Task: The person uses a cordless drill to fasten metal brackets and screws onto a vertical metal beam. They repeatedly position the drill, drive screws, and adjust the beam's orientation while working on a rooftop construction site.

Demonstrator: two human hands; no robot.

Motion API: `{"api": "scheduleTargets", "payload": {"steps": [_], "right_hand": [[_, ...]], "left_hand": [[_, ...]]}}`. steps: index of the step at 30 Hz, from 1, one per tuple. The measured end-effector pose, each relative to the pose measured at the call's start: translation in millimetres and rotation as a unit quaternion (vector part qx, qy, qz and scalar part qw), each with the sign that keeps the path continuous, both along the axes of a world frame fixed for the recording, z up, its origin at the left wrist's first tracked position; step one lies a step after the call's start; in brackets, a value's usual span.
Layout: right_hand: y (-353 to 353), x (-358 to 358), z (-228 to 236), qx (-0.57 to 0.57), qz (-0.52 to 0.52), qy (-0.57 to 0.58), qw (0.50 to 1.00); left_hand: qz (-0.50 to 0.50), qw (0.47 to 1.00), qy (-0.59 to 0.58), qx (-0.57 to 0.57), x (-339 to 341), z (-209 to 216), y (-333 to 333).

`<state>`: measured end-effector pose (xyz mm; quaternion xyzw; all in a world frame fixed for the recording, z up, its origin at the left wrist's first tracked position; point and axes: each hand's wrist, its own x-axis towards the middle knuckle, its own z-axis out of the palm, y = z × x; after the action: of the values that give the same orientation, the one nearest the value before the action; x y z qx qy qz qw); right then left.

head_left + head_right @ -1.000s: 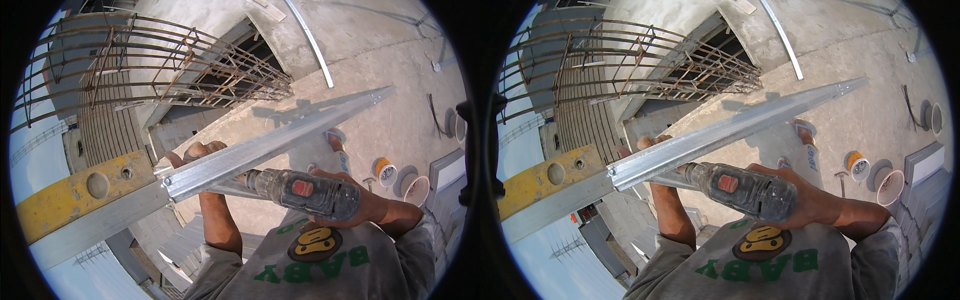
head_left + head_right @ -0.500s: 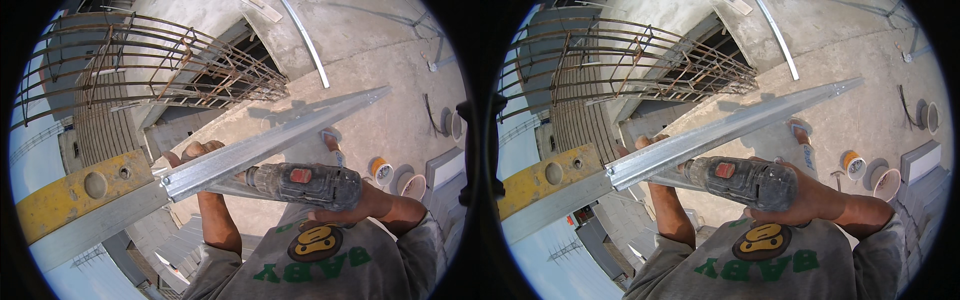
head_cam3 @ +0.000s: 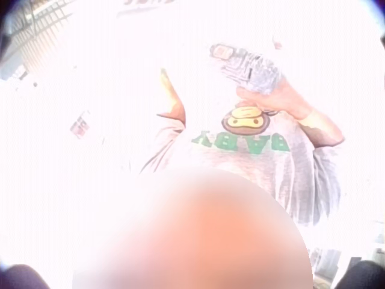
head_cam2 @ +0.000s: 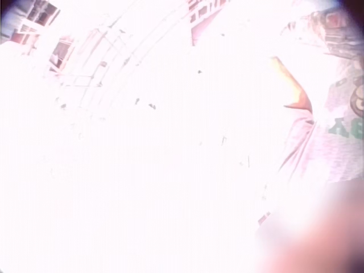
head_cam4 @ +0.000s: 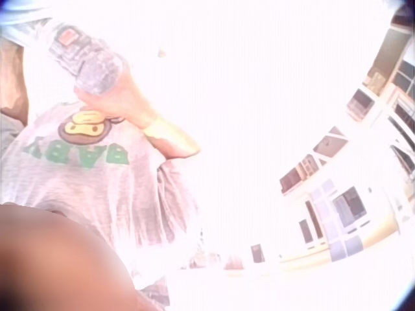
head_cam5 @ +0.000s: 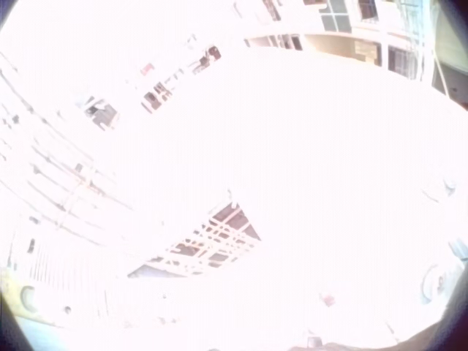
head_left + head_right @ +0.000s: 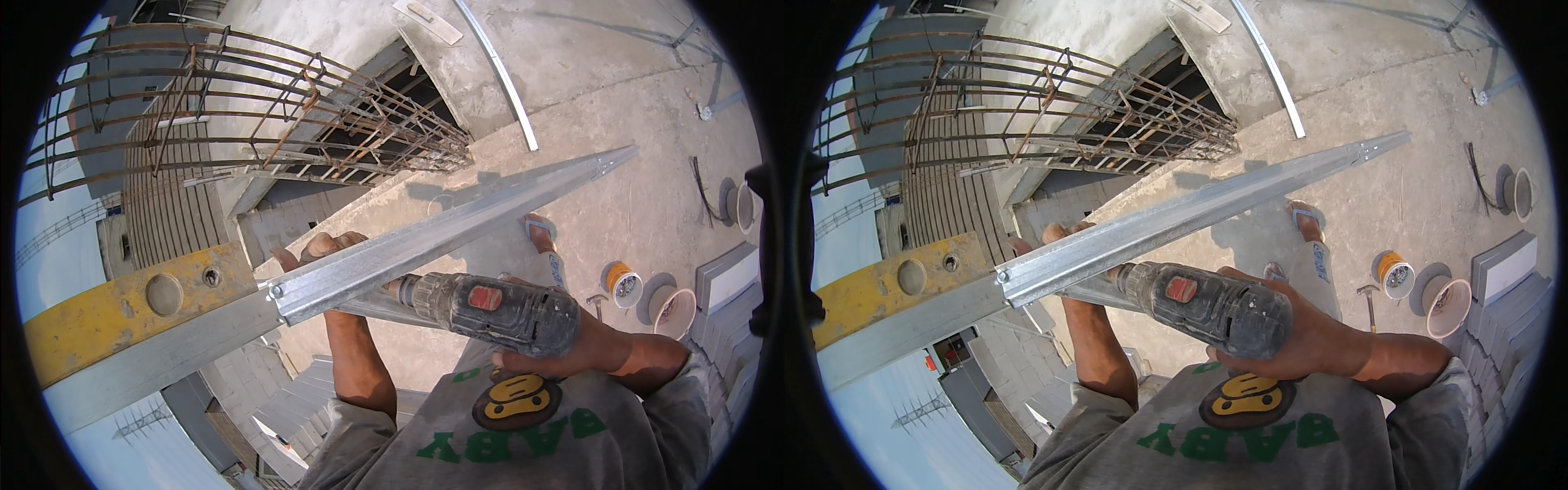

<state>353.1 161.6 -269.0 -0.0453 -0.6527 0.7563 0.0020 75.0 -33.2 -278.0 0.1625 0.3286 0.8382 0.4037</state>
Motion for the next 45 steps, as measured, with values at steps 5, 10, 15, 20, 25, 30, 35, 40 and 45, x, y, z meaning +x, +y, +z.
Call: {"api": "scheduleTargets", "payload": {"steps": [5,10,15,20,25,30,35,40,45], "right_hand": [[7,-8,7,-0.049,0.026,-0.007,0.998],[16,-12,15,-0.094,0.028,-0.001,0.995],[20,-18,17,-0.058,0.045,-0.010,0.997],[23,-26,31,0.029,0.055,-0.012,0.998],[26,-31,35,0.011,0.061,-0.039,0.997],[32,-29,23,0.042,0.090,-0.017,0.995],[29,-29,15,0.007,0.078,-0.037,0.996],[26,-28,14,-0.018,0.066,-0.039,0.997],[31,-29,13,-0.067,0.089,-0.068,0.991]], "left_hand": [[-0.087,0.994,-0.015,0.057,-4,0,5],[-0.032,0.999,-0.008,0.003,2,3,3],[-0.004,0.999,0.040,-0.017,4,2,5],[0.041,0.994,0.087,-0.056,9,9,11],[0.056,0.992,0.074,-0.081,12,12,10],[0.034,0.993,0.096,-0.064,13,13,12],[0.032,0.987,0.139,-0.077,15,20,16],[0.036,0.976,0.188,-0.099,14,24,17],[0.029,0.981,0.173,-0.085,13,20,15]]}}
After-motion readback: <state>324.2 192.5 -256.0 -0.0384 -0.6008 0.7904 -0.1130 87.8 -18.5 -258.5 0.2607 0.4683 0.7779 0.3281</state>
